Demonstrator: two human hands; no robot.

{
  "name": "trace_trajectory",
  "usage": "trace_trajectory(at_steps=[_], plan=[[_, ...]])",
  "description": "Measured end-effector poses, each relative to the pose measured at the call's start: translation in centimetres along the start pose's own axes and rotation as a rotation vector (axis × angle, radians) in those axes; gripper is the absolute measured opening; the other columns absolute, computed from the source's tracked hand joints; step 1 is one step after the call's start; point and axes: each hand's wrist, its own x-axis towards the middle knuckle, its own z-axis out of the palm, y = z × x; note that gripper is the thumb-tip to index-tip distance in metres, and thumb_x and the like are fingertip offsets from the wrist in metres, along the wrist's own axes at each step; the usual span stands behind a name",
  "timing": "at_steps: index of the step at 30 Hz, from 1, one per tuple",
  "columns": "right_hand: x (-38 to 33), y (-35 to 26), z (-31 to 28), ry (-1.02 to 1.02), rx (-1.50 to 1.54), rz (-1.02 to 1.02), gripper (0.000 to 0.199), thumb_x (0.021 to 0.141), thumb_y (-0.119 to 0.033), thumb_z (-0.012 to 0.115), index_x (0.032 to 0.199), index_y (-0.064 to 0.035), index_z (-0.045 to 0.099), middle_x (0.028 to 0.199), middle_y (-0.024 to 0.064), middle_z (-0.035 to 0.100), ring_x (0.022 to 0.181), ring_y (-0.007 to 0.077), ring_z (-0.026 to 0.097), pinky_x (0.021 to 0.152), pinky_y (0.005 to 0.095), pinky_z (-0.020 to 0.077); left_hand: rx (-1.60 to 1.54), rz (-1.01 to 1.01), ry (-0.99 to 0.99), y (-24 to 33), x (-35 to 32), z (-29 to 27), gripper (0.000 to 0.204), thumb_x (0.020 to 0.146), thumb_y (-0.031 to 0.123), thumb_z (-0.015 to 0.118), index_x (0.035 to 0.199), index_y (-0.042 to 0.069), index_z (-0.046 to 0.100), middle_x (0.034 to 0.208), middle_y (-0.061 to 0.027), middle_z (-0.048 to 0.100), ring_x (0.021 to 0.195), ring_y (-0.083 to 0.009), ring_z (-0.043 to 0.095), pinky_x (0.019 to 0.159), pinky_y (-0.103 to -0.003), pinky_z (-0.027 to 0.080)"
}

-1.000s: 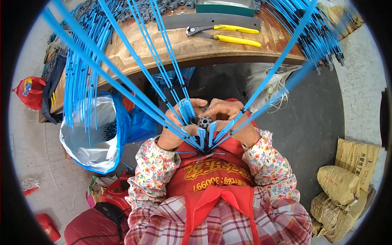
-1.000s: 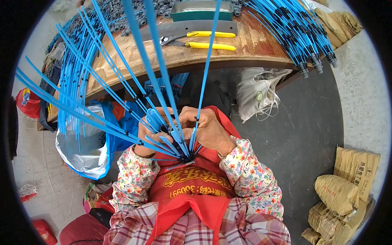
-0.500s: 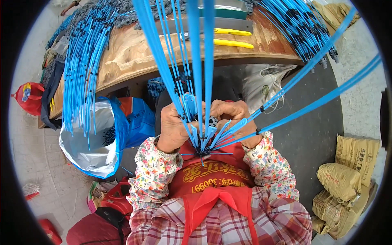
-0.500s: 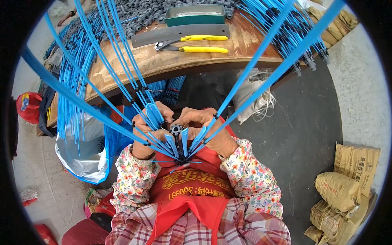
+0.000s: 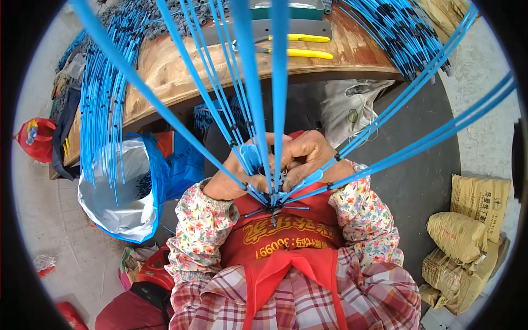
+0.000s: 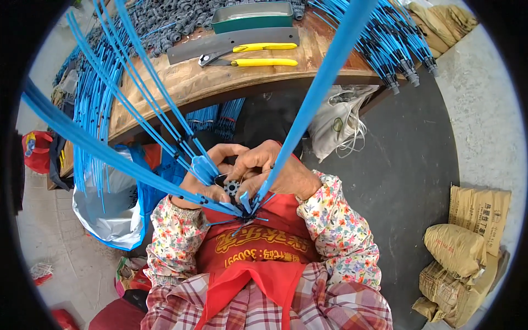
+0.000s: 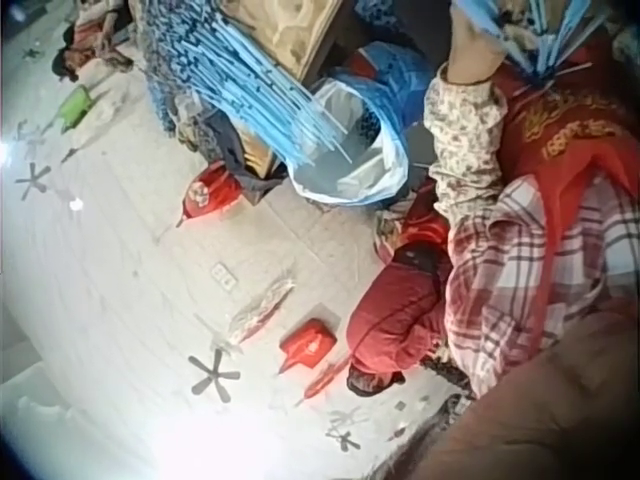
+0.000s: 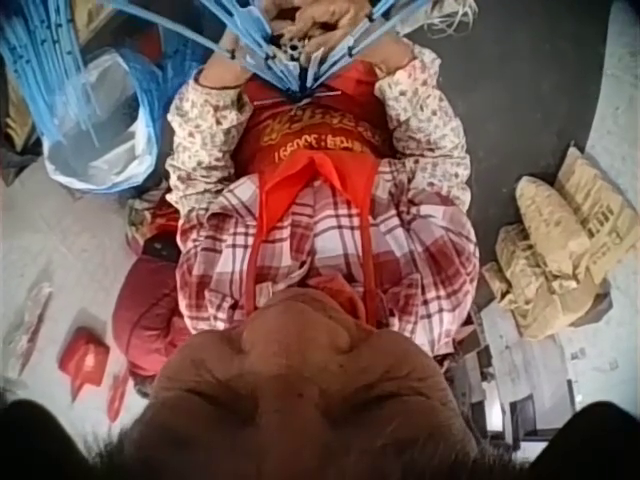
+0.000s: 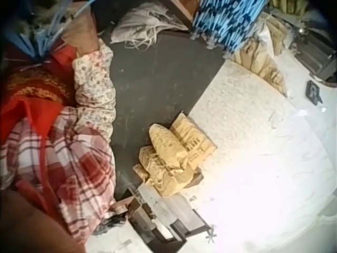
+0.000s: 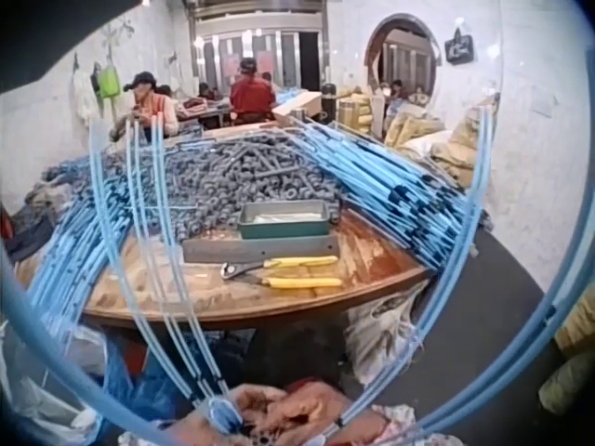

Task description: Processing, trimming, and bundling blue electrical cables at a factory workbench.

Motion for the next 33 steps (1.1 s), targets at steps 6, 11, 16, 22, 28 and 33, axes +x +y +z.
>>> trace_trajectory(at_steps=[6,11,16,22,28,33], plan=[[0.3,1.8,1.3,0.747,-0.244,-0.093,0.018,0.077,-0.003,0.07,0.093,0.0029,0.065,0.071,0.0035,0.063,0.068,0.0075,0.057,0.059,0.0233,0.046,0.085,0.09,0.114,0.4,-0.5,-0.4,0.067,0.074,0.019,0.079,0.127,-0.004,0.044,0.093,-0.0058,0.063,0.082,-0.013,0.062,0.067,-0.023,0.052],[-1.6,-0.3,6.6,0.754,-0.334,-0.216,0.029,0.077,0.008,0.06,0.106,0.0047,0.058,0.089,0.0076,0.064,0.075,0.0145,0.061,0.068,0.0252,0.0491,0.096,0.055,0.429,1.3,-0.9,2.0,0.065,0.076,0.016,0.075,0.129,-0.004,0.043,0.091,-0.0052,0.062,0.079,-0.0118,0.06,0.066,-0.023,0.05],[-0.7,0.7,8.2,0.776,-0.518,-0.273,0.037,0.079,0.003,0.064,0.114,0.0051,0.056,0.102,0.0122,0.065,0.09,0.0205,0.064,0.077,0.0279,0.0503,0.176,0.103,0.461,0.0,-1.0,2.6,0.063,0.077,0.013,0.073,0.13,-0.003,0.043,0.09,-0.0032,0.059,0.076,-0.0091,0.057,0.066,-0.02,0.046],[-1.1,-0.3,6.5,0.601,-0.599,-0.126,0.037,0.075,0.002,0.07,0.11,0.0046,0.059,0.101,0.0115,0.066,0.092,0.0186,0.064,0.079,0.0275,0.0503,0.281,0.085,0.446,-0.1,-1.6,2.7,0.065,0.078,0.01,0.073,0.133,-0.001,0.04,0.092,-0.0021,0.057,0.081,-0.0088,0.055,0.071,-0.022,0.044],[-0.9,0.8,5.9,0.595,-0.376,-0.174,0.029,0.075,0.003,0.07,0.104,0.0031,0.063,0.096,0.0094,0.066,0.087,0.0148,0.064,0.076,0.0271,0.0509,0.254,0.066,0.338,0.9,-2.3,2.1,0.06,0.074,0.012,0.075,0.125,0.002,0.045,0.101,-0.0041,0.053,0.089,-0.0107,0.054,0.074,-0.024,0.044],[0.0,0.4,4.2,0.517,-0.379,-0.135,0.027,0.076,0.003,0.07,0.102,0.0033,0.063,0.094,0.0081,0.066,0.085,0.0136,0.063,0.074,0.0259,0.0508,0.095,0.037,0.168,2.8,-2.4,1.3,0.044,0.075,0.01,0.074,0.111,0.002,0.049,0.088,-0.0001,0.056,0.077,-0.0067,0.052,0.07,-0.023,0.043]])
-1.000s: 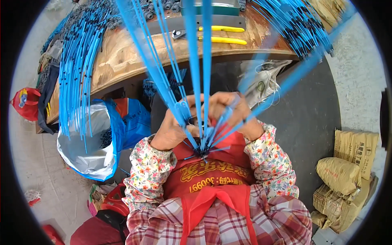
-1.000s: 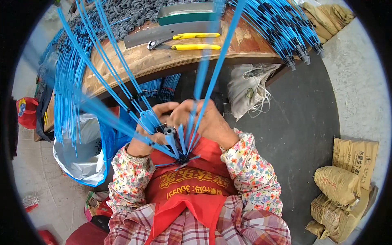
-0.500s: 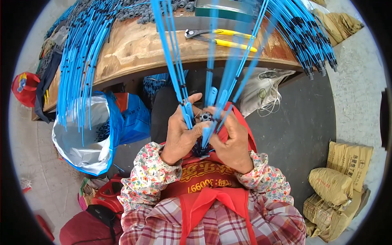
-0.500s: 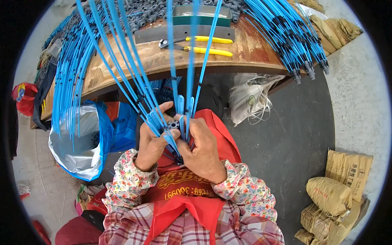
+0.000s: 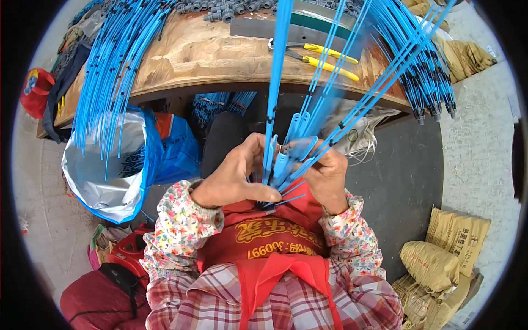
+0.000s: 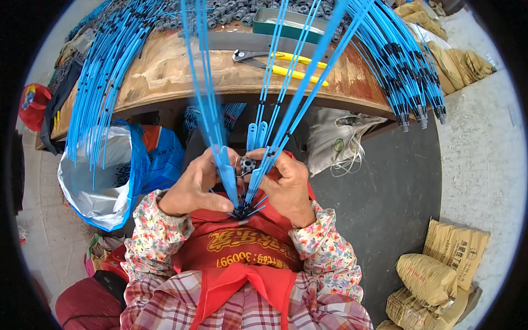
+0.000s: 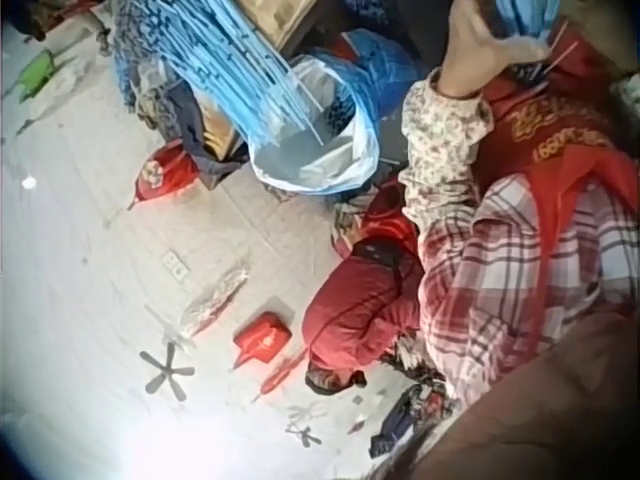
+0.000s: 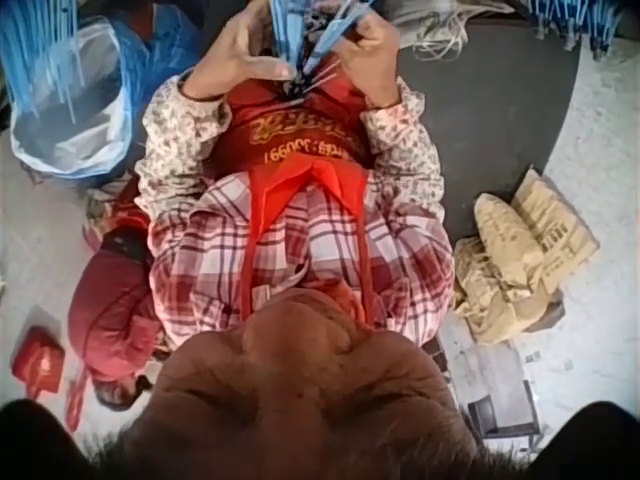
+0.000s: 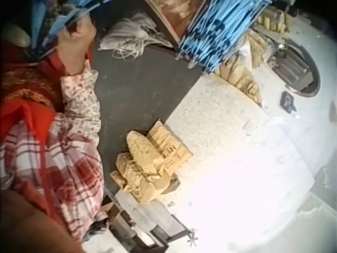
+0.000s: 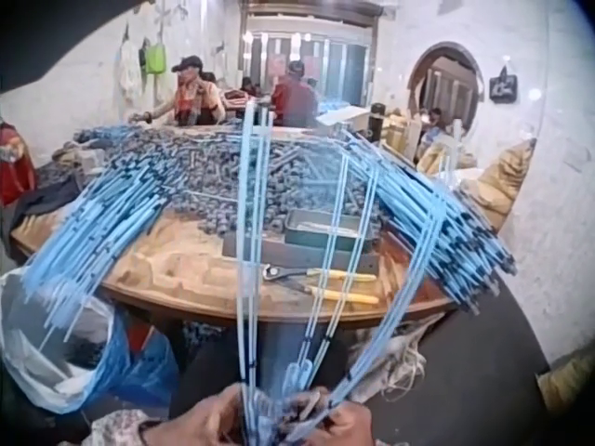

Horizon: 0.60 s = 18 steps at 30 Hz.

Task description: Processing, trimming, and bundling blue electrical cables at a factory workbench.

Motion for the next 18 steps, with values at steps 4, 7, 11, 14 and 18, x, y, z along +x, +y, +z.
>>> trace_trajectory(at_steps=[4,7,11,14,18], plan=[[0.1,1.5,-0.5,0.014,0.064,-0.016,0.026,0.074,0.004,0.071,0.099,0.004,0.064,0.092,0.0083,0.065,0.083,0.0138,0.063,0.073,0.0257,0.0505,-0.077,-0.143,-0.073,-0.4,0.6,-0.8,0.036,0.074,0.008,0.075,0.102,0.001,0.053,0.084,0.0004,0.055,0.076,-0.005,0.051,0.069,-0.022,0.042],[0.2,1.1,-1.0,-0.046,0.302,0.059,0.029,0.073,0.003,0.07,0.101,0.002,0.064,0.094,0.012,0.068,0.087,0.0186,0.065,0.072,0.0298,0.0528,-0.033,-0.075,-0.018,-0.6,0.6,0.2,0.031,0.073,0.011,0.077,0.094,0.001,0.056,0.08,0.0013,0.055,0.075,-0.0039,0.049,0.065,-0.022,0.04],[-0.1,2.1,-2.1,-0.061,0.234,-0.018,0.027,0.074,0.001,0.071,0.1,0.0035,0.065,0.095,0.0129,0.068,0.087,0.0201,0.065,0.074,0.0308,0.0524,0.039,0.005,0.145,-3.2,0.8,2.3,0.026,0.073,0.014,0.079,0.084,0.002,0.058,0.075,0.002,0.054,0.071,-0.0028,0.047,0.061,-0.022,0.039],[-0.6,2.9,-1.9,-0.004,0.283,-0.066,0.026,0.074,0.0,0.071,0.099,0.0033,0.066,0.095,0.0135,0.068,0.086,0.0204,0.064,0.075,0.0312,0.0521,0.077,0.045,0.232,-4.1,0.8,2.9,0.024,0.074,0.015,0.079,0.08,0.002,0.059,0.073,0.0019,0.053,0.068,-0.0028,0.046,0.058,-0.023,0.039],[-0.8,2.8,-1.8,0.011,0.297,-0.097,0.025,0.072,0.0,0.073,0.097,0.0028,0.067,0.095,0.0144,0.068,0.086,0.0211,0.064,0.075,0.0318,0.0521,0.181,0.123,0.276,-4.4,0.8,2.8,0.023,0.073,0.013,0.079,0.077,0.001,0.059,0.069,0.0007,0.053,0.066,-0.0038,0.046,0.056,-0.023,0.038]])
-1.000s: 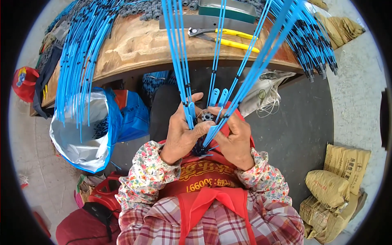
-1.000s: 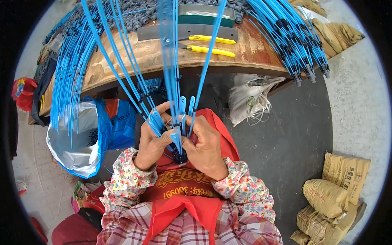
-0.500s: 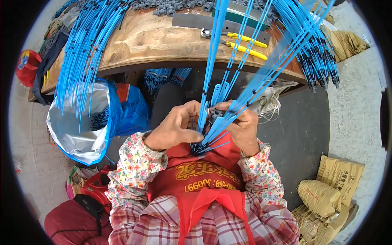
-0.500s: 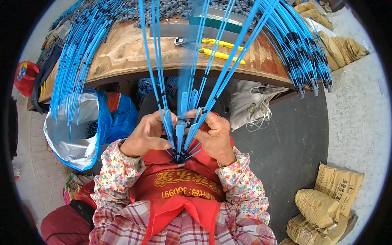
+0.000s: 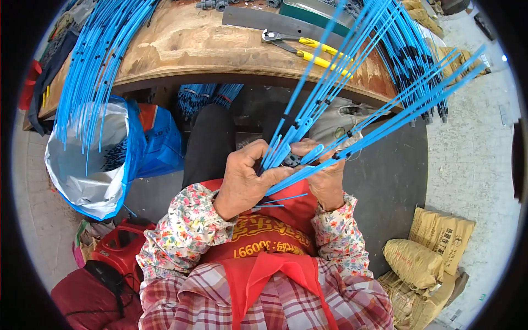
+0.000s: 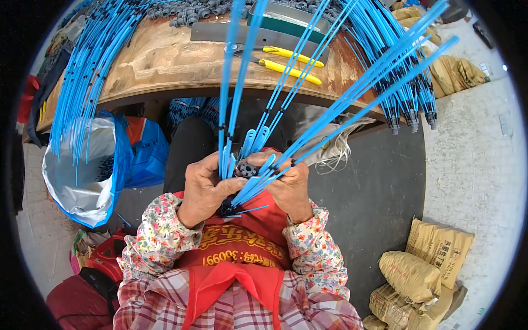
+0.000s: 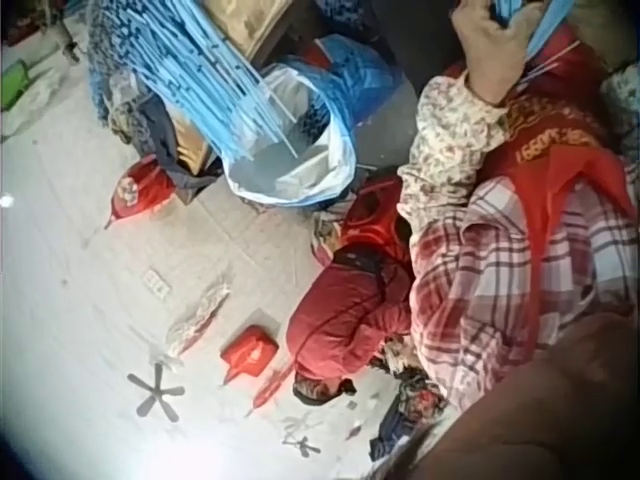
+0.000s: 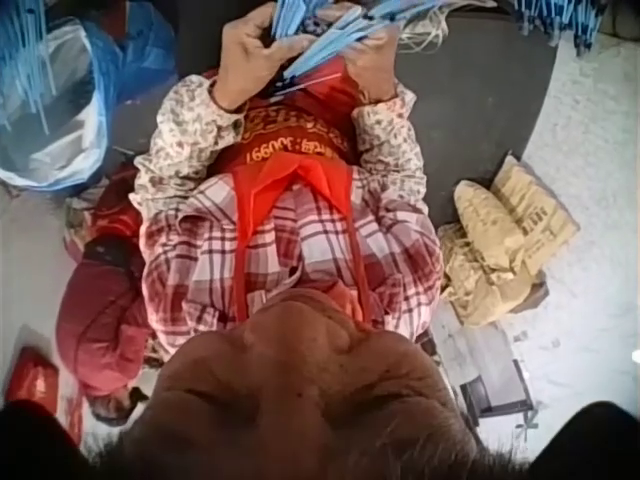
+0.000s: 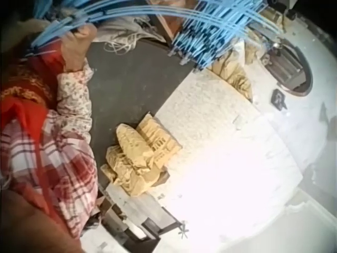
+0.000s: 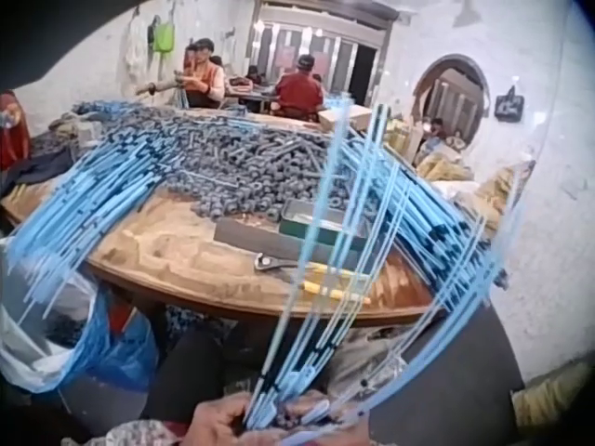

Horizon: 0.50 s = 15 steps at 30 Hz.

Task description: Processing, trimming, and bundling blue electrical cables at a factory workbench.

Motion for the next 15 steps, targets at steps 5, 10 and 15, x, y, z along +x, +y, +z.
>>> trace_trajectory(at_steps=[5,10,15], plan=[[0.1,0.2,-0.4,-0.074,-0.071,-0.048,0.027,0.068,0.001,0.076,0.094,0.0021,0.067,0.093,0.0148,0.068,0.086,0.0215,0.064,0.075,0.0318,0.0518,0.023,0.039,-0.013,0.6,0.0,-0.5,0.025,0.07,0.01,0.08,0.078,-0.001,0.059,0.067,-0.0036,0.053,0.065,-0.0066,0.048,0.057,-0.024,0.039],[0.1,-0.2,0.7,-0.019,0.021,0.049,0.036,0.057,0.004,0.079,0.09,0.0034,0.065,0.091,0.0142,0.066,0.09,0.0275,0.063,0.081,0.0378,0.0496,0.033,-0.017,-0.1,-0.3,-0.6,-1.4,0.03,0.076,0.002,0.075,0.101,0.0,0.059,0.083,0.0,0.06,0.071,-0.0045,0.053,0.061,-0.02,0.044],[0.2,-0.8,1.1,-0.105,-0.089,0.05,0.033,0.067,0.002,0.077,0.098,0.003,0.064,0.094,0.0133,0.066,0.088,0.0207,0.063,0.076,0.0319,0.0508,0.126,0.018,-0.075,-0.4,-0.9,-1.7,0.034,0.075,-0.001,0.074,0.105,0.0,0.058,0.086,-0.0012,0.061,0.073,-0.005,0.054,0.063,-0.021,0.046]])
